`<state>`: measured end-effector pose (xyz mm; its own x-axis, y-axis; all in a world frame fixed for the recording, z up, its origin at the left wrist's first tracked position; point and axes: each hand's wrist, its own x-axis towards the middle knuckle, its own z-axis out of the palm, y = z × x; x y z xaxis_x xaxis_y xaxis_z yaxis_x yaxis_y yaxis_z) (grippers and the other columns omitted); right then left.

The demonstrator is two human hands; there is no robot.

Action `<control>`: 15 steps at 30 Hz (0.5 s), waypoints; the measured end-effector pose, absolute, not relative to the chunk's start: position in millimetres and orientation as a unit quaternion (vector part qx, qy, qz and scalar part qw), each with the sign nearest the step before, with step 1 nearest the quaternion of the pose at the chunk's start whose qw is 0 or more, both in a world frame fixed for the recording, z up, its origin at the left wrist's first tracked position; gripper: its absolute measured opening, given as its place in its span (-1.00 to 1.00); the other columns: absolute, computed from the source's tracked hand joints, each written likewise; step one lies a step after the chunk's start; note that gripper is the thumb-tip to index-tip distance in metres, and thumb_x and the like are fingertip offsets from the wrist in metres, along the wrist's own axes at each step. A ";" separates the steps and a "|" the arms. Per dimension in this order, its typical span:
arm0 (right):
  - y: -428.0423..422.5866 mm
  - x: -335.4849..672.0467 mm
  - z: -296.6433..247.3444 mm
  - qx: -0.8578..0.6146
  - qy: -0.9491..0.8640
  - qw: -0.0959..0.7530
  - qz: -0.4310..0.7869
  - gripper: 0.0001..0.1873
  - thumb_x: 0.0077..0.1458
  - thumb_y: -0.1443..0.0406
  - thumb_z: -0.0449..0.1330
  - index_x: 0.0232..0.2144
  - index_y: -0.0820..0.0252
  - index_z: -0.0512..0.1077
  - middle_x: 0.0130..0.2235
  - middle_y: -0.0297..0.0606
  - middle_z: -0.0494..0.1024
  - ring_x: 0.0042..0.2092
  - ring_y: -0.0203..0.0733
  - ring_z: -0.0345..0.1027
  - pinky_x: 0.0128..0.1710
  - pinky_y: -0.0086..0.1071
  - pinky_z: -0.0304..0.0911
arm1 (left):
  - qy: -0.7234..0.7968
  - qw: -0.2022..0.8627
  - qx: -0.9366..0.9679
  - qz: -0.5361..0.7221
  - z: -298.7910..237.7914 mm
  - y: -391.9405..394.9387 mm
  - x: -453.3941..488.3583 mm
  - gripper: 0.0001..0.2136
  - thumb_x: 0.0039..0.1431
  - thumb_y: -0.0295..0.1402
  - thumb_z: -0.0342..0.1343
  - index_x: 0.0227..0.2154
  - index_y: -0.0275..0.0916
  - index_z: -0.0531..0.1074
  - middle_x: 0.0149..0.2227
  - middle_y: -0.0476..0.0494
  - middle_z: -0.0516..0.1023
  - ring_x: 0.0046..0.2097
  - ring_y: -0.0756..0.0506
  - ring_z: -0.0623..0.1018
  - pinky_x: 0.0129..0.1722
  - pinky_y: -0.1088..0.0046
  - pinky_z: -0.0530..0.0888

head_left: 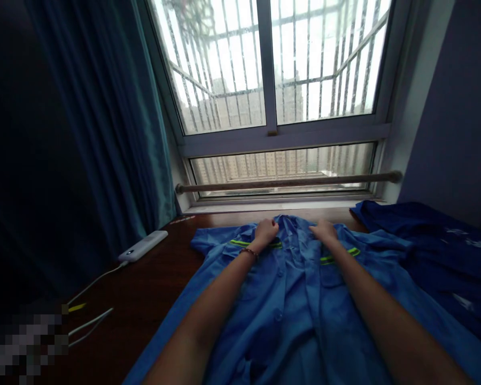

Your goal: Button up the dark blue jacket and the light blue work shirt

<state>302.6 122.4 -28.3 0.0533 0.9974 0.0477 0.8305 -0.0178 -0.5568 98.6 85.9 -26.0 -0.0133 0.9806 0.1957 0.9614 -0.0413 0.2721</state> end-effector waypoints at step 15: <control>134.4 303.7 -55.1 -0.461 -0.436 0.490 0.598 -0.83 -0.34 0.35 0.28 -0.69 0.25 0.31 -0.74 -0.40 0.32 -0.69 -0.36 0.18 -0.75 -0.52 0.04 | 0.822 0.037 0.505 0.262 -40.8 86.9 24.1 -0.78 -0.18 -0.34 0.15 -0.42 -0.31 0.36 -0.35 -0.35 0.49 -0.24 -0.27 0.48 -0.32 0.28 0.36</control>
<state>303.7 134.4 -55.1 -0.0949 0.9878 -0.1234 -0.1840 -0.1392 -0.9730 24.1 86.9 -40.8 -0.4872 0.8492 0.2038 0.8107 0.3530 0.4671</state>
